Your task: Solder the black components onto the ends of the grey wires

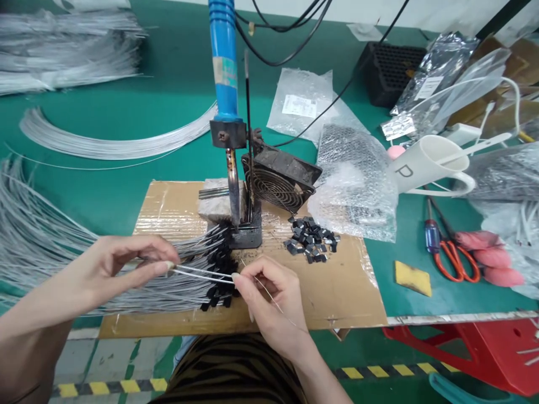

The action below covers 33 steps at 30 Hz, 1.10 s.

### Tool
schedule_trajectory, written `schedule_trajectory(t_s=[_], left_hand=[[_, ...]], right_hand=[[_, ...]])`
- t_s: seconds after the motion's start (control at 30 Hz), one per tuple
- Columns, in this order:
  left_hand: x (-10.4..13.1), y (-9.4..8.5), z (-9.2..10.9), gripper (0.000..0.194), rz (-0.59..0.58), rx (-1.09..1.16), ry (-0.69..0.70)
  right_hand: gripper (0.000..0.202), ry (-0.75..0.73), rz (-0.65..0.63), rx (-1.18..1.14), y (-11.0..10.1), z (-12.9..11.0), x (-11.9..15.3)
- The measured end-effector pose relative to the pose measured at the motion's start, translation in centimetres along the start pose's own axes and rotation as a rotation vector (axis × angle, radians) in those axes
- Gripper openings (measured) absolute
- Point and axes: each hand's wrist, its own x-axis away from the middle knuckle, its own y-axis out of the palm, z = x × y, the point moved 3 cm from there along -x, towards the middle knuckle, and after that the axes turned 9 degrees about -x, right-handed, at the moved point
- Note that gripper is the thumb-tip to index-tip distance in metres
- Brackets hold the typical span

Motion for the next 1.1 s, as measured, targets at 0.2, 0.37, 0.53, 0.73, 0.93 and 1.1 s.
schedule_trajectory(t_s=[0.2, 0.37, 0.53, 0.73, 0.93, 1.1], left_hand=[[-0.4, 5.1, 4.0, 0.021, 0.033, -0.105, 0.056], [-1.5, 7.1, 4.8, 0.025, 0.016, 0.067, 0.008], [-2.0, 6.6, 4.6, 0.022, 0.086, 0.237, -0.062], [-2.0, 6.4, 3.9, 0.023, 0.116, 0.268, -0.102], [-1.9, 6.4, 3.7, 0.019, 0.146, 0.294, -0.083], [-1.8, 6.3, 4.6, 0.017, 0.137, 0.354, -0.063]], right_hand=[[0.024, -0.081, -0.019, 0.149, 0.5, 0.2, -0.2], [0.025, -0.101, 0.017, 0.158, 0.5, 0.4, -0.6], [0.027, -0.018, 0.233, -0.085, -0.5, 1.2, -0.9], [0.062, 0.025, 0.15, -0.444, -1.0, 1.1, -1.1], [0.037, 0.054, 0.11, -0.288, 0.6, 1.3, -0.8], [0.019, 0.069, 0.076, -0.282, 1.8, 1.0, -0.6]])
